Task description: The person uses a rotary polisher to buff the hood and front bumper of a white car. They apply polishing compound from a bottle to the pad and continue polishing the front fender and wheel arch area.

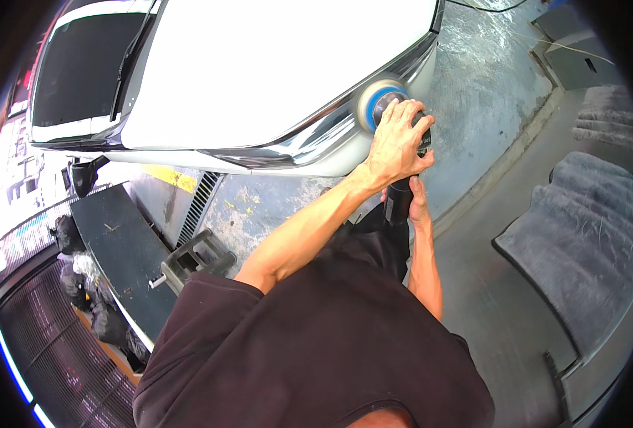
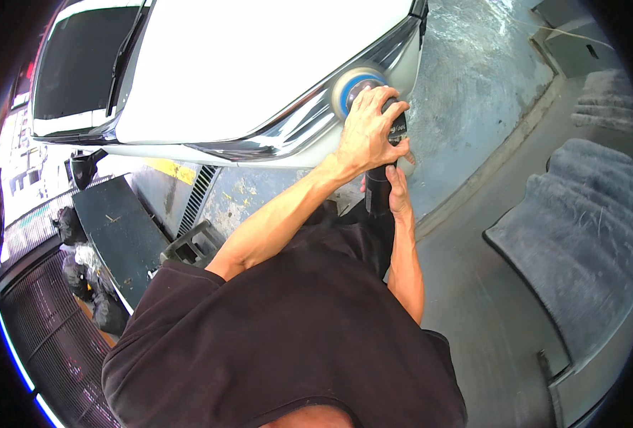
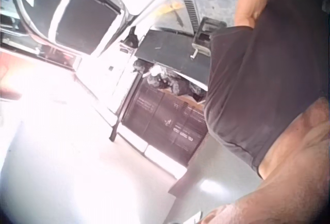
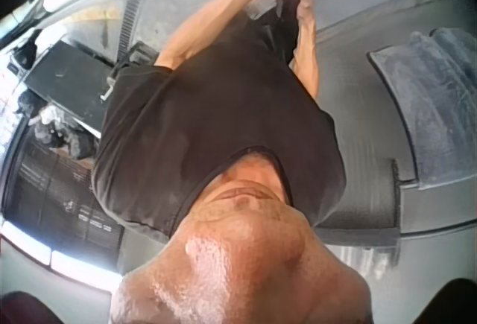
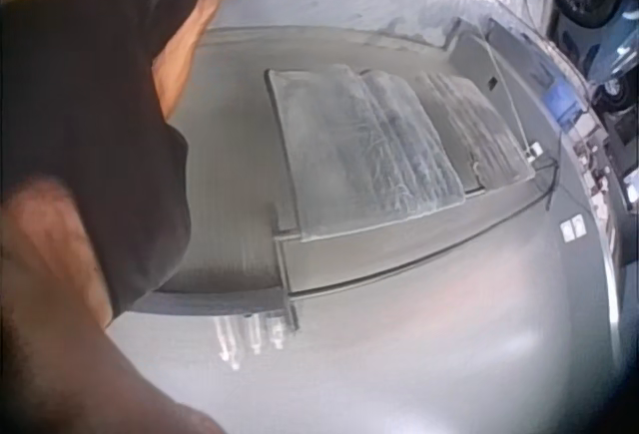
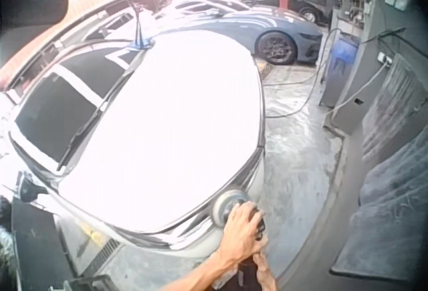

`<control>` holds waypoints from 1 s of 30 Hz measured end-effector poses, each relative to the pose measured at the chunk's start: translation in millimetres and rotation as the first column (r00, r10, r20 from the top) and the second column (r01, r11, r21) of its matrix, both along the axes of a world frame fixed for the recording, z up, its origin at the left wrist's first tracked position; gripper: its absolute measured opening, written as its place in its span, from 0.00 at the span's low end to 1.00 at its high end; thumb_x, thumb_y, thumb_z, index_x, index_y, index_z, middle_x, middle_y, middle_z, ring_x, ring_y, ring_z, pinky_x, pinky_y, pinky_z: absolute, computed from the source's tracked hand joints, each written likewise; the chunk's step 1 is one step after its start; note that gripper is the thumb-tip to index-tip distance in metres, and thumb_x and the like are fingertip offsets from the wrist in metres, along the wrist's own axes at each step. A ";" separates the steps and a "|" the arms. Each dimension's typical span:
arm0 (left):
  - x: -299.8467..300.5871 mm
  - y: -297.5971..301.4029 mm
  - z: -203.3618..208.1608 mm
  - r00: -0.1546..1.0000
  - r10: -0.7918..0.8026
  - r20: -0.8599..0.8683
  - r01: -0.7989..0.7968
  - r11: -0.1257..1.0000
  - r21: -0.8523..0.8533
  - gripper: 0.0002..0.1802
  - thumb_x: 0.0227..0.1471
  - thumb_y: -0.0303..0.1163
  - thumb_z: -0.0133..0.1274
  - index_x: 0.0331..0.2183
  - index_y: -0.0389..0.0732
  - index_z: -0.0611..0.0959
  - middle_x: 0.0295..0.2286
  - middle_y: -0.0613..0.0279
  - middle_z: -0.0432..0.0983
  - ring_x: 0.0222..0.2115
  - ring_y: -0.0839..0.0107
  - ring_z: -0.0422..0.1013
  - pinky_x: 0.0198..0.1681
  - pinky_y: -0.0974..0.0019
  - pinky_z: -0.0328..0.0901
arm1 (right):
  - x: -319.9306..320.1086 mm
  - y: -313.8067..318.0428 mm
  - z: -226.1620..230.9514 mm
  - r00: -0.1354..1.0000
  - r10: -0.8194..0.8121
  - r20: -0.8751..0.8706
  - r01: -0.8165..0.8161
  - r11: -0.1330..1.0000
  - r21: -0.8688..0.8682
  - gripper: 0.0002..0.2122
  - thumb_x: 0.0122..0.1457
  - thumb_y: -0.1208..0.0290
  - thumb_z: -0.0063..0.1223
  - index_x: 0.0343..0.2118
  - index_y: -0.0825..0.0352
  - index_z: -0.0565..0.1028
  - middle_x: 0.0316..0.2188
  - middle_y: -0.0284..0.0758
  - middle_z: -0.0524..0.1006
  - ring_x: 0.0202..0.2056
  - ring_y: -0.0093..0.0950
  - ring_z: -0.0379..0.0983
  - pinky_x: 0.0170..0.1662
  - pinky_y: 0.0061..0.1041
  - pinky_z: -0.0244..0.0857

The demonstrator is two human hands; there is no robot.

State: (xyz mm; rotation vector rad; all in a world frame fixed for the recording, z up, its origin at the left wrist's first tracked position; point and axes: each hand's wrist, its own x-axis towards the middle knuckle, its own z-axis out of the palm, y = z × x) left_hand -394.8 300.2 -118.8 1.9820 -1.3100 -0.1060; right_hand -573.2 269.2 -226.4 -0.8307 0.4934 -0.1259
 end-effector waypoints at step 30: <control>66.1 364.8 -13.8 1.000 0.027 0.001 -0.027 0.983 -0.184 0.39 0.38 0.40 0.74 0.55 0.46 0.82 0.60 0.51 0.69 0.67 0.46 0.61 0.73 0.32 0.52 | 66.6 296.7 9.9 0.998 0.037 -0.043 -0.054 0.848 -0.527 0.30 0.62 0.50 0.70 0.56 0.71 0.75 0.46 0.37 0.81 0.48 0.28 0.76 0.53 0.30 0.69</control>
